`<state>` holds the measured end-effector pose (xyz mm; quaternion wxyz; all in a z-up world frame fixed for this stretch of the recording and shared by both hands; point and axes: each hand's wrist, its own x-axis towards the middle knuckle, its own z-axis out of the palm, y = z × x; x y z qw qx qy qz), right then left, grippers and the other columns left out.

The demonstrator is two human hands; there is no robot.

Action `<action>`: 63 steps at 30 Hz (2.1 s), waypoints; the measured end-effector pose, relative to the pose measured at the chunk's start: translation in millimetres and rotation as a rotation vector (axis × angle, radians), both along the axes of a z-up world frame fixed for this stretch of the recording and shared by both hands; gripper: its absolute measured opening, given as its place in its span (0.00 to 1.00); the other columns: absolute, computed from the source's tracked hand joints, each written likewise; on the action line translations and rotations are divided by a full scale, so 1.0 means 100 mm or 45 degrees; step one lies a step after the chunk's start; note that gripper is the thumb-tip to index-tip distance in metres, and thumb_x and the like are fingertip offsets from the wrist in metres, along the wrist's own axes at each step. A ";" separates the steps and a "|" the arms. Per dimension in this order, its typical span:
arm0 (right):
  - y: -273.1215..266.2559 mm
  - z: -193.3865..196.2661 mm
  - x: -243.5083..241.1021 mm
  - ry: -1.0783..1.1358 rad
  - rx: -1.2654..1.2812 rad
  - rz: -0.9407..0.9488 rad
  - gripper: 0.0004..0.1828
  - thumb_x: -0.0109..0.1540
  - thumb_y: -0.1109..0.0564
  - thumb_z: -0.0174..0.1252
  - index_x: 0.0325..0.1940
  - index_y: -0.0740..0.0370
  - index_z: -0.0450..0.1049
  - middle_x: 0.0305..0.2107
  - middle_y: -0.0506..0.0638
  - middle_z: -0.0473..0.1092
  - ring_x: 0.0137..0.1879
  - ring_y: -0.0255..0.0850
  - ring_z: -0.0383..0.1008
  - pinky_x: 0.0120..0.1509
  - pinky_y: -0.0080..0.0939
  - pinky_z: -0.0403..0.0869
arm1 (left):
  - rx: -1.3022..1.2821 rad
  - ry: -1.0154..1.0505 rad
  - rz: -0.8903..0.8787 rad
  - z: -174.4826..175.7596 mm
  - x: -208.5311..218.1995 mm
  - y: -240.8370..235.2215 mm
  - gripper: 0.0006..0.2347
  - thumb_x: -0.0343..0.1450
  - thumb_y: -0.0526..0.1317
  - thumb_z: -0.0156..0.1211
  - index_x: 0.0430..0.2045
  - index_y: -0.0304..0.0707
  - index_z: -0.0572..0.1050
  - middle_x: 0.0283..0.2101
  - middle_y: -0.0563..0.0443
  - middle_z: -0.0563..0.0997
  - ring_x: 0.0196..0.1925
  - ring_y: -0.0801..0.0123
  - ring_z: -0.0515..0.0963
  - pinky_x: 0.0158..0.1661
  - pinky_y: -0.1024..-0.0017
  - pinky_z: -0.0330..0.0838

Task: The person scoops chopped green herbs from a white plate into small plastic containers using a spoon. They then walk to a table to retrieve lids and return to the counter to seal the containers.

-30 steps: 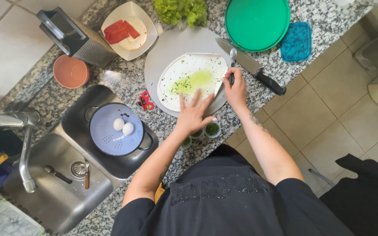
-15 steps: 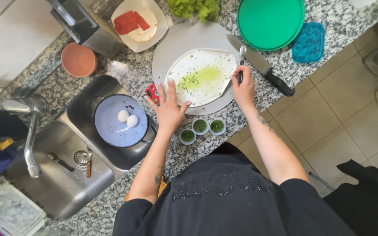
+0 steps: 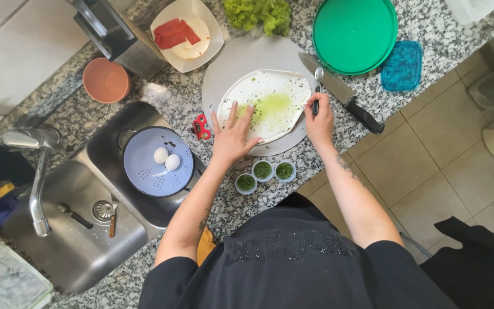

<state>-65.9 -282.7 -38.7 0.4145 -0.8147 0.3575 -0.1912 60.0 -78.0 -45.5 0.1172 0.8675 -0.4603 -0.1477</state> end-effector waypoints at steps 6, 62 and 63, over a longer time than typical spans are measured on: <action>-0.04 -0.14 -0.02 0.035 -0.036 -0.009 0.11 0.62 0.63 0.54 0.41 0.54 0.59 0.31 0.52 0.66 0.42 0.54 0.70 0.39 0.49 0.72 | -0.045 -0.045 -0.010 0.00 0.33 -0.15 0.36 0.66 0.70 0.31 0.66 0.57 0.43 0.67 0.66 0.56 0.71 0.67 0.41 0.61 0.35 0.23; 0.85 0.53 -0.19 0.241 -0.359 0.516 0.16 0.64 0.66 0.42 0.54 0.65 0.68 0.37 0.54 0.67 0.37 0.51 0.74 0.36 0.44 0.76 | -0.330 0.249 0.278 0.30 -0.50 0.26 0.33 0.70 0.56 0.48 0.65 0.40 0.45 0.65 0.49 0.60 0.70 0.58 0.47 0.59 0.36 0.23; 0.88 0.51 -0.17 0.249 -0.389 0.541 0.16 0.64 0.66 0.42 0.54 0.64 0.68 0.36 0.53 0.67 0.36 0.51 0.74 0.35 0.42 0.76 | -0.329 0.262 0.294 0.31 -0.52 0.24 0.33 0.70 0.55 0.48 0.65 0.39 0.45 0.65 0.48 0.61 0.70 0.57 0.46 0.59 0.36 0.23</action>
